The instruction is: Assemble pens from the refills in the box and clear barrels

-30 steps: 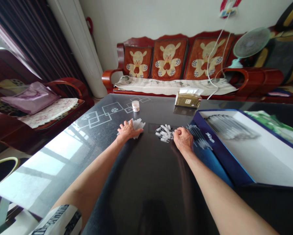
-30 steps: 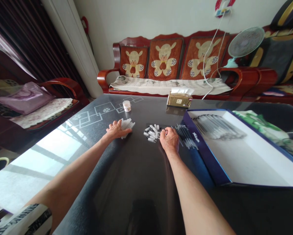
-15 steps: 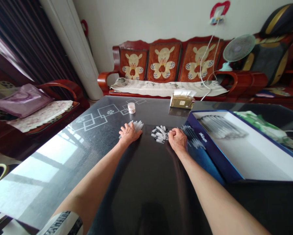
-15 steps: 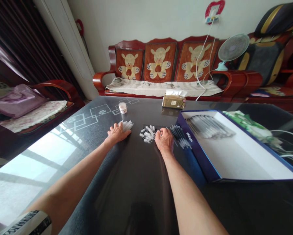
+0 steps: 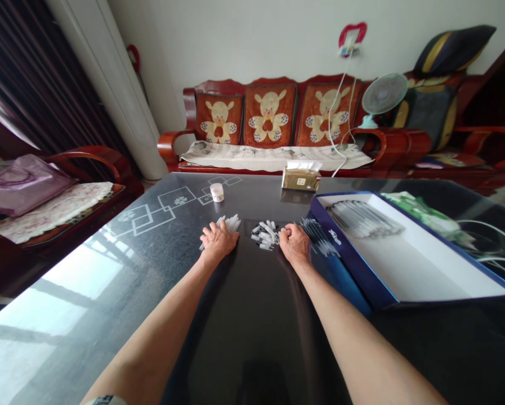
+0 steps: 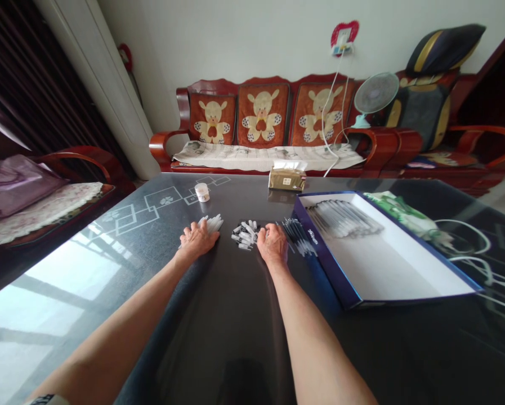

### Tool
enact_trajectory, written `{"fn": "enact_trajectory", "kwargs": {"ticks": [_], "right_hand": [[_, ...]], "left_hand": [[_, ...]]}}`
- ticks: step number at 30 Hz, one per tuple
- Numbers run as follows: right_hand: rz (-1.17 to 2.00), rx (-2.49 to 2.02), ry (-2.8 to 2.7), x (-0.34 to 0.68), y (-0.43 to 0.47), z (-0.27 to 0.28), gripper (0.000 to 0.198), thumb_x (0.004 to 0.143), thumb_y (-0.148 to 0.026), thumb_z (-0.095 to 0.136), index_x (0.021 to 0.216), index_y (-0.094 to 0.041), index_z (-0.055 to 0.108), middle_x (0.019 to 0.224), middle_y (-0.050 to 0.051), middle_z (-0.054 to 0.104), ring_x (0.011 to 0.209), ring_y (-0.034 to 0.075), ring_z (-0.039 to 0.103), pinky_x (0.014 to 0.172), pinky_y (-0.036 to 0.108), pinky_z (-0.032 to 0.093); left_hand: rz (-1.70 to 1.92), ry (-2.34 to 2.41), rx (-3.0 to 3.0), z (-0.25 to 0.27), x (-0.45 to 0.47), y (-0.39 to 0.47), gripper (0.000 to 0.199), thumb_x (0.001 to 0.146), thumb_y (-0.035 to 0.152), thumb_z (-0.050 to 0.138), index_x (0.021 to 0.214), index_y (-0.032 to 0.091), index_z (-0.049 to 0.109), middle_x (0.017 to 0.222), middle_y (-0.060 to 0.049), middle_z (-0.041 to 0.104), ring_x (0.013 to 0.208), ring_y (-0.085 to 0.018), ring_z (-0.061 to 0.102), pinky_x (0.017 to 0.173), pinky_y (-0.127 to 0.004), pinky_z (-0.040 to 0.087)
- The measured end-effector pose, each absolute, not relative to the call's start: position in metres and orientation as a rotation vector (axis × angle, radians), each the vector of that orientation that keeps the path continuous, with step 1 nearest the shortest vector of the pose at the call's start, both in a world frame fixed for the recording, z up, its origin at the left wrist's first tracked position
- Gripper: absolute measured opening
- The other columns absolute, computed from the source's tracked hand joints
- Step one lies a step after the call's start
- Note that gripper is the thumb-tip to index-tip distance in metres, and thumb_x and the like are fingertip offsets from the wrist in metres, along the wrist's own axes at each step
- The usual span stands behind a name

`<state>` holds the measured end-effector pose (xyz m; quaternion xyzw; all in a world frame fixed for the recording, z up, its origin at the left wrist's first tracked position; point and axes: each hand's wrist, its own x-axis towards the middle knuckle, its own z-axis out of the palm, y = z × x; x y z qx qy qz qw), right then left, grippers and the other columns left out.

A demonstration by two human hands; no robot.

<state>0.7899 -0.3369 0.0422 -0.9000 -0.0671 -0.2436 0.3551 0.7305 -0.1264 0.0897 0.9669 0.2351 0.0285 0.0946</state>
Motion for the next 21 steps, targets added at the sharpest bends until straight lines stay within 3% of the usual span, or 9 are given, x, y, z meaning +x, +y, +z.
{"fn": "enact_trajectory", "kwargs": {"ticks": [13,18,21], "right_hand": [[-0.62,-2.247,-0.121,0.785,-0.339,0.045,0.027,0.08,-0.025,0.044,0.093,-0.015,0.064,0.085,0.01,0.068,0.08,0.02,0.061,0.078,0.031,0.045],[-0.677,-2.272,-0.28,0.793,-0.353,0.092,0.027,0.082,-0.022,0.043,0.096,-0.016,0.065,0.092,0.01,0.068,0.08,0.019,0.06,0.079,0.03,0.046],[-0.835,-2.312,-0.333,0.813,-0.385,0.134,0.028,0.083,-0.021,0.043,0.099,-0.016,0.066,0.097,0.01,0.067,0.085,0.02,0.06,0.082,0.03,0.045]], "left_hand": [[-0.007,0.679,2.839,0.105,0.741,-0.098,0.084,0.076,0.078,0.036,0.137,0.021,0.039,0.125,-0.021,0.053,0.117,-0.039,0.052,0.094,-0.048,0.04],[0.043,0.664,2.846,0.109,0.739,-0.098,0.08,0.078,0.076,0.036,0.135,0.02,0.043,0.123,-0.021,0.055,0.114,-0.039,0.054,0.092,-0.051,0.041],[0.316,0.561,2.905,0.111,0.731,-0.114,0.071,0.083,0.066,0.041,0.136,0.02,0.043,0.128,-0.019,0.052,0.12,-0.039,0.047,0.096,-0.054,0.038]]}}
